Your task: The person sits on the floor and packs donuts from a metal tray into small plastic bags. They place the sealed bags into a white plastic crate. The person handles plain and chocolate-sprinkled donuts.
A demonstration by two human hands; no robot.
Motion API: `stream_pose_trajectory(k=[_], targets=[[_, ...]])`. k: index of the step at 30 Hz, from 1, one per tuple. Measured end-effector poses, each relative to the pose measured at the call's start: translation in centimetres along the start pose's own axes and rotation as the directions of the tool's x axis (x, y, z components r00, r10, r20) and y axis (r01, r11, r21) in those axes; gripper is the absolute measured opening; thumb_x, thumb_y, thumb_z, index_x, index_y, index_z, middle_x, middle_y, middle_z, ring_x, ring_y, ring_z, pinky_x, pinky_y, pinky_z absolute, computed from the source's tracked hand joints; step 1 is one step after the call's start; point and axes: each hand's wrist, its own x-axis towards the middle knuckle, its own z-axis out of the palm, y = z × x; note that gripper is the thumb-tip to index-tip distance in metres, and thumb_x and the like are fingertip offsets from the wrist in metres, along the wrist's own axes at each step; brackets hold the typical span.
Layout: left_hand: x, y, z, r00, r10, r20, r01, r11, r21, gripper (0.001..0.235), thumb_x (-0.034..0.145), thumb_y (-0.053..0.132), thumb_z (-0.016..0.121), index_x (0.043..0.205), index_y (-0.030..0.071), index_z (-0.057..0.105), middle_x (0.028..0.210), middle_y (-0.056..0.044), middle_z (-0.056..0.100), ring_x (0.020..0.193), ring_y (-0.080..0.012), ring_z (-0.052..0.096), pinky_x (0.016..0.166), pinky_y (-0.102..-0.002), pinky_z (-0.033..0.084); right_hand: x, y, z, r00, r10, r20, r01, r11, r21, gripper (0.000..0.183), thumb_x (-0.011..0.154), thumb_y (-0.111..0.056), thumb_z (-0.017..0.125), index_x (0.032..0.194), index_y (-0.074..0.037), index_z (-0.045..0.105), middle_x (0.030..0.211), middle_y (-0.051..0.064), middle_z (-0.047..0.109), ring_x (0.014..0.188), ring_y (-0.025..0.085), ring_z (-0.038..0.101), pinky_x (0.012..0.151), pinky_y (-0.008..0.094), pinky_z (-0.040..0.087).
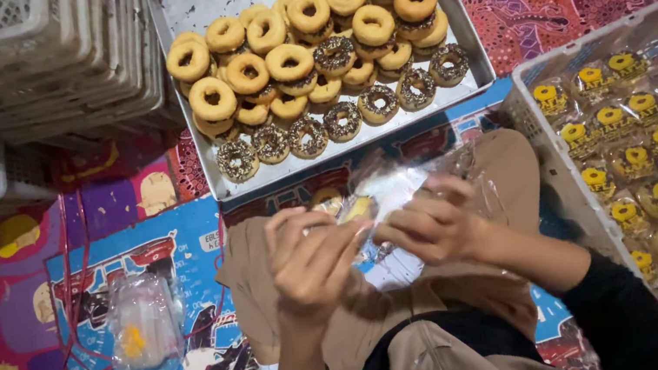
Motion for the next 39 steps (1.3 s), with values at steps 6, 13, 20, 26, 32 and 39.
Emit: stream_pose_trajectory(k=[6, 13, 20, 26, 32, 39], targets=[[-2.9, -3.1, -0.7, 0.924, -0.368, -0.105, 0.334, 0.909, -0.250, 0.007, 0.103, 0.018, 0.062, 0.102, 0.011, 0.064, 0.118, -0.011, 0.060, 0.115, -0.0217, 0.067, 0.099, -0.042, 0.056, -4.1, 9.2, 3.5, 0.334, 0.628, 0.703, -0.400, 0.770, -0.498, 0.058, 0.095, -0.047, 0.072, 0.138, -0.008, 0.065, 0.107, 0.020, 0.076, 0.098, 0.034, 0.075, 0.083, 0.046, 0.058], [-8.5, -10.5, 5.2, 0.522, -0.853, 0.021, 0.792, 0.475, -0.383, 0.019, 0.106, 0.020, 0.063, 0.109, 0.002, 0.063, 0.086, -0.009, 0.072, 0.081, -0.0188, 0.072, 0.069, -0.030, 0.056, 1.4, 0.9, 13.9, 0.815, 0.408, 0.410, -0.520, 0.204, 0.830, 0.044, 0.090, -0.028, 0.079, 0.123, -0.002, 0.068, 0.103, 0.007, 0.075, 0.091, 0.016, 0.068, 0.083, 0.033, 0.055], [-22.9, -12.3, 5.0, 0.314, -0.928, -0.199, 0.950, 0.306, 0.068, 0.023, 0.086, 0.024, 0.083, 0.099, 0.006, 0.080, 0.084, -0.007, 0.079, 0.075, -0.0127, 0.073, 0.065, -0.027, 0.052, -7.6, -6.7, 25.8, 0.443, 0.726, 0.526, -0.655, -0.139, 0.743, 0.023, 0.096, -0.021, 0.068, 0.086, -0.003, 0.075, 0.081, 0.003, 0.072, 0.072, 0.006, 0.064, 0.064, 0.024, 0.051], [-28.9, -13.9, 7.3, 0.215, -0.974, -0.065, 0.969, 0.221, -0.108, 0.017, 0.087, 0.020, 0.080, 0.093, 0.005, 0.076, 0.073, -0.005, 0.077, 0.065, -0.0093, 0.071, 0.061, -0.024, 0.052, -13.0, -0.4, 27.3, 0.249, 0.509, 0.824, -0.892, -0.211, 0.400, 0.029, 0.096, -0.036, 0.065, 0.101, -0.010, 0.077, 0.082, 0.004, 0.073, 0.058, 0.012, 0.062, 0.055, 0.028, 0.049], [-25.1, -21.2, 17.0, 0.451, -0.891, 0.054, 0.889, 0.442, -0.118, 0.018, 0.090, 0.021, 0.078, 0.090, 0.003, 0.072, 0.073, -0.009, 0.074, 0.065, -0.0180, 0.069, 0.063, -0.031, 0.055, -13.5, 15.7, 25.9, 0.411, 0.466, 0.784, -0.380, 0.869, -0.317, 0.024, 0.081, -0.031, 0.076, 0.095, -0.011, 0.077, 0.094, 0.016, 0.075, 0.091, 0.033, 0.073, 0.081, 0.045, 0.057], [-21.4, -20.3, 20.0, 0.561, -0.823, 0.092, 0.696, 0.529, 0.486, 0.025, 0.087, 0.017, 0.076, 0.103, 0.000, 0.066, 0.106, -0.023, 0.060, 0.111, -0.0432, 0.057, 0.095, -0.053, 0.047, -14.4, 16.8, 28.8, 0.554, 0.267, 0.788, -0.360, 0.931, -0.062, 0.023, 0.081, -0.019, 0.071, 0.103, -0.012, 0.074, 0.104, 0.017, 0.074, 0.095, 0.035, 0.072, 0.082, 0.047, 0.056]])
